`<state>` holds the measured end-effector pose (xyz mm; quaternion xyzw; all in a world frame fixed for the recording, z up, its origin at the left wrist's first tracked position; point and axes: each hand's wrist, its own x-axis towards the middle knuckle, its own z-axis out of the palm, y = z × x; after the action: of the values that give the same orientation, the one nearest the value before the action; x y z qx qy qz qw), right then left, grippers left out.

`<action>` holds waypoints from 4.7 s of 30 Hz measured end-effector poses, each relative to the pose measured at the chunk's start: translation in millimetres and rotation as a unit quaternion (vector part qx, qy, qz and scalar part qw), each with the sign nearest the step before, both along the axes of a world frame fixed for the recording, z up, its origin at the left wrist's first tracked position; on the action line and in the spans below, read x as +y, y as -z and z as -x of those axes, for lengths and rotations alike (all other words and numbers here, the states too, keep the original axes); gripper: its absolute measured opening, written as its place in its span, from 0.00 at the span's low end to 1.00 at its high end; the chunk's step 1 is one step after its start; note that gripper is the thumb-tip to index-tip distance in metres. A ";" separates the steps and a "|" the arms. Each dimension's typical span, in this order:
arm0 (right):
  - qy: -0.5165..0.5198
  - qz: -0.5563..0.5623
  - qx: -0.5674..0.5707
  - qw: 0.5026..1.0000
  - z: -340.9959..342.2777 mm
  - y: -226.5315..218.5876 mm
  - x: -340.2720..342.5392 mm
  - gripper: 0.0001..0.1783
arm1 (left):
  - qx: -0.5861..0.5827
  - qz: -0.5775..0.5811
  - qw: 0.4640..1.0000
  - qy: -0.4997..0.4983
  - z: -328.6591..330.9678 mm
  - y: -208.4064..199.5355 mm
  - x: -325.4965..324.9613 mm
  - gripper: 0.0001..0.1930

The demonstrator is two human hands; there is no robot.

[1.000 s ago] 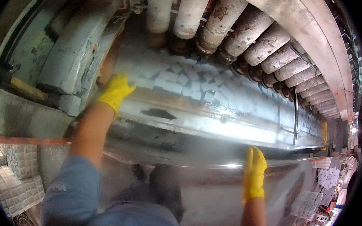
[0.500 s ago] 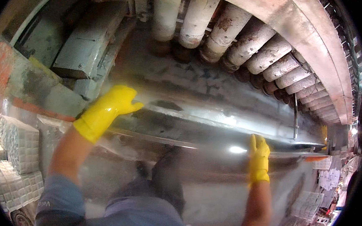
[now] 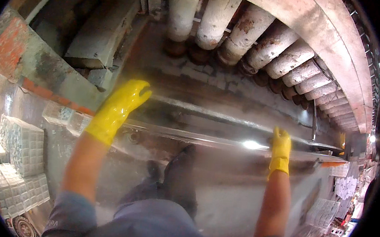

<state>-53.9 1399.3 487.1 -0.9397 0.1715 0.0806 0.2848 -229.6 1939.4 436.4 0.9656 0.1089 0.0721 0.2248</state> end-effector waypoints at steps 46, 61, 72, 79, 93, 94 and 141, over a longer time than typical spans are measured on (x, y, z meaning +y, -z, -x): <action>-0.199 0.214 0.042 0.955 -81.1 34.5 -46.4 0.24 | 0.072 0.024 0.997 -0.030 -70.0 -11.3 16.6 0.19; -0.054 0.049 0.004 0.997 -28.2 4.3 -12.9 0.23 | 0.040 -0.004 0.999 -0.031 -28.5 -8.1 7.0 0.18; -0.060 0.072 -0.022 0.995 -16.5 12.0 -12.9 0.21 | 0.019 0.001 0.999 -0.037 -17.3 -7.5 -3.6 0.18; -0.028 0.044 -0.003 0.999 -10.7 8.4 -6.2 0.21 | 0.007 0.003 1.000 -0.026 -13.9 -2.2 -1.7 0.18; -0.038 0.105 -0.032 0.993 1.0 4.1 1.5 0.20 | 0.000 0.024 0.999 -0.025 -11.3 3.6 3.5 0.17; -0.040 0.119 -0.025 0.992 1.3 4.4 -3.0 0.20 | 0.002 0.031 0.999 -0.022 -11.6 1.8 2.2 0.17; -0.045 0.116 0.017 0.992 -7.6 10.1 -2.6 0.22 | -0.012 0.018 1.000 -0.010 -8.9 14.9 12.2 0.17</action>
<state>-46.3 1396.7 476.9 -0.9717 0.1414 0.0887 0.1674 -220.8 1951.6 421.5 0.9592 0.1175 0.0842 0.2430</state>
